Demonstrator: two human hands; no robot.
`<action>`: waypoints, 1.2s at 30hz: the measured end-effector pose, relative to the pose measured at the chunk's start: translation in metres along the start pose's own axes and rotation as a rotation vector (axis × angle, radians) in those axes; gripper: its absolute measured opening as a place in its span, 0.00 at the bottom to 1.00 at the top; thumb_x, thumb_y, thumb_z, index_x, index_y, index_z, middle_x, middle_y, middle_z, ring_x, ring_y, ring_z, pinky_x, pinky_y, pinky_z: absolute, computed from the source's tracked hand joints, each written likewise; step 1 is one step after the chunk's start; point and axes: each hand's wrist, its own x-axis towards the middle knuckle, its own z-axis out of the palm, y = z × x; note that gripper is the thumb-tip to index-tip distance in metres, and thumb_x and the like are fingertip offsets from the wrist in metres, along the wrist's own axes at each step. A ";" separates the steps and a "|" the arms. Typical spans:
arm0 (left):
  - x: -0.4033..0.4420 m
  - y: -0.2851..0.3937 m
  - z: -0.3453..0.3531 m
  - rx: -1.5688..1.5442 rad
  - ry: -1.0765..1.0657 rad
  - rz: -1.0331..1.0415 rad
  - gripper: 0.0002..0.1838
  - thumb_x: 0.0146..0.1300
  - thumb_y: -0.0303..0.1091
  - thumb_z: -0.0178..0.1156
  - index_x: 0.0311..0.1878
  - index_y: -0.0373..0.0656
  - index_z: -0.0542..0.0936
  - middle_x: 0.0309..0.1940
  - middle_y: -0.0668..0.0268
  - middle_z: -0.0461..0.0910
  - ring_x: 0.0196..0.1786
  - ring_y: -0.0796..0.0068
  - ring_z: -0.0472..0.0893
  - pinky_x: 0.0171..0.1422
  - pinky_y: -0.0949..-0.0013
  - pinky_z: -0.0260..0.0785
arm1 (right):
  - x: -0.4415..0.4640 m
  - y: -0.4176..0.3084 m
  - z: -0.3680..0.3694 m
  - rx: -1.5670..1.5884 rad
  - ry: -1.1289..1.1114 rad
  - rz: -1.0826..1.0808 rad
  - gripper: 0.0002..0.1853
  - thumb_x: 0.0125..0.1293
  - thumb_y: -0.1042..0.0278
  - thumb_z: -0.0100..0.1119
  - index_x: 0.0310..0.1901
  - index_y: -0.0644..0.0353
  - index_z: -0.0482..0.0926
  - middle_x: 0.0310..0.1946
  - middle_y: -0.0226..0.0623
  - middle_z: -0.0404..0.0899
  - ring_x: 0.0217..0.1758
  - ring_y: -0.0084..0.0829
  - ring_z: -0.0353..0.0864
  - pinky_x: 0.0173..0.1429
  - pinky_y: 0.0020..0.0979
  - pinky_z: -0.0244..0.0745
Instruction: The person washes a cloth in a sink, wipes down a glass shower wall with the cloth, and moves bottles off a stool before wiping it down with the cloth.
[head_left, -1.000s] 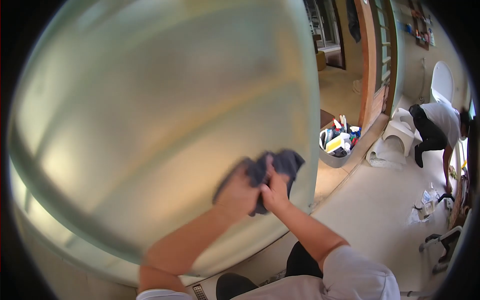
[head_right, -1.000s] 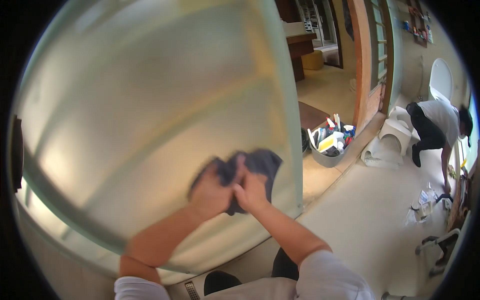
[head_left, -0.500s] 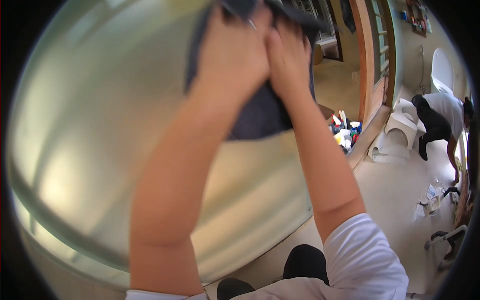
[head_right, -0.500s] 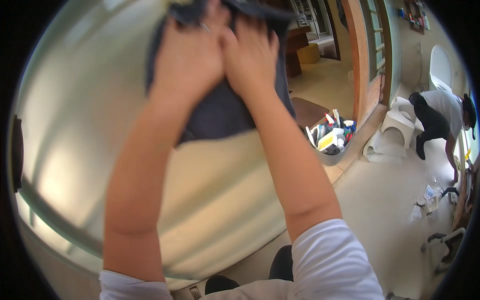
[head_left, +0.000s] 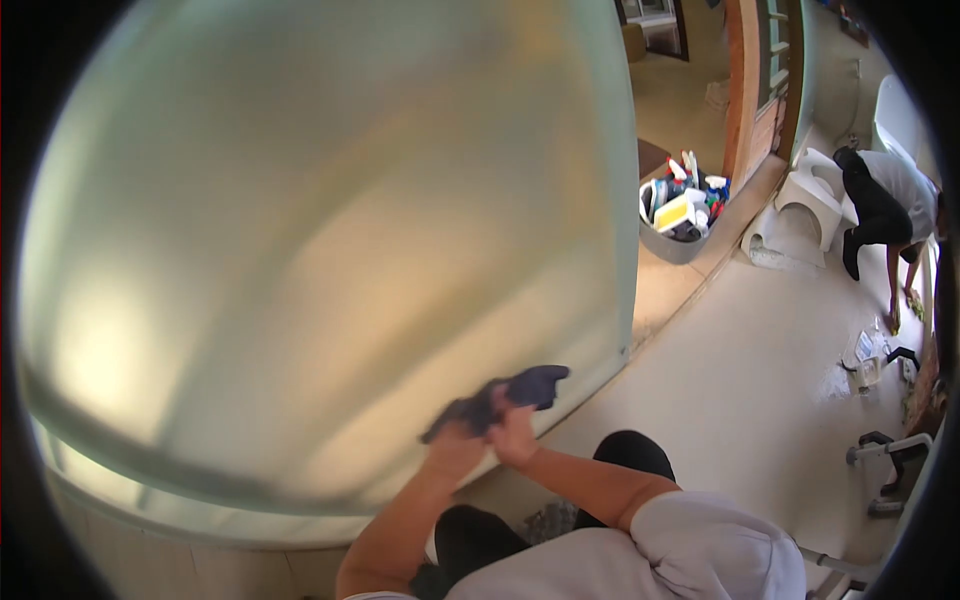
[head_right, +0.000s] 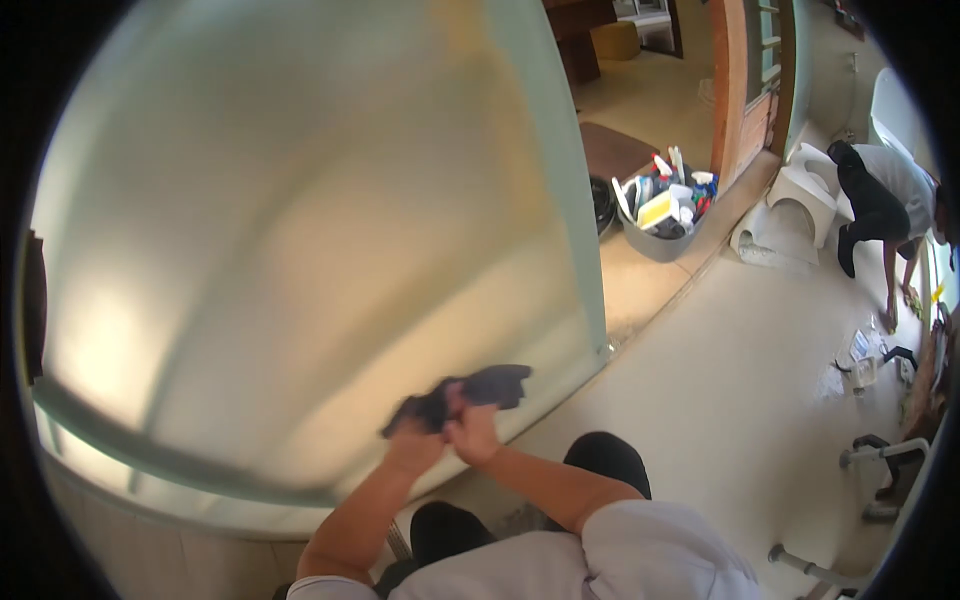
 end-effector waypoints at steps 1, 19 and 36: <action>-0.015 0.005 -0.043 0.083 0.004 -0.114 0.24 0.59 0.37 0.54 0.61 0.47 0.71 0.54 0.61 0.76 0.55 0.61 0.75 0.61 0.58 0.62 | 0.007 -0.022 0.001 -0.289 -0.160 -0.214 0.28 0.58 0.48 0.56 0.54 0.59 0.72 0.45 0.47 0.76 0.55 0.49 0.70 0.59 0.53 0.56; 0.064 0.032 0.056 -0.067 -0.064 0.134 0.20 0.59 0.33 0.46 0.52 0.35 0.75 0.45 0.56 0.78 0.54 0.64 0.73 0.66 0.56 0.58 | 0.066 0.119 -0.033 -0.101 0.667 0.237 0.30 0.61 0.66 0.52 0.60 0.69 0.52 0.52 0.48 0.66 0.55 0.42 0.65 0.67 0.43 0.52; 0.161 0.061 -0.103 0.283 0.579 0.033 0.23 0.64 0.34 0.47 0.63 0.47 0.69 0.66 0.60 0.64 0.67 0.61 0.65 0.69 0.47 0.48 | 0.186 -0.074 -0.102 -0.477 0.623 -0.411 0.23 0.63 0.54 0.48 0.55 0.62 0.71 0.59 0.52 0.66 0.65 0.52 0.60 0.68 0.57 0.41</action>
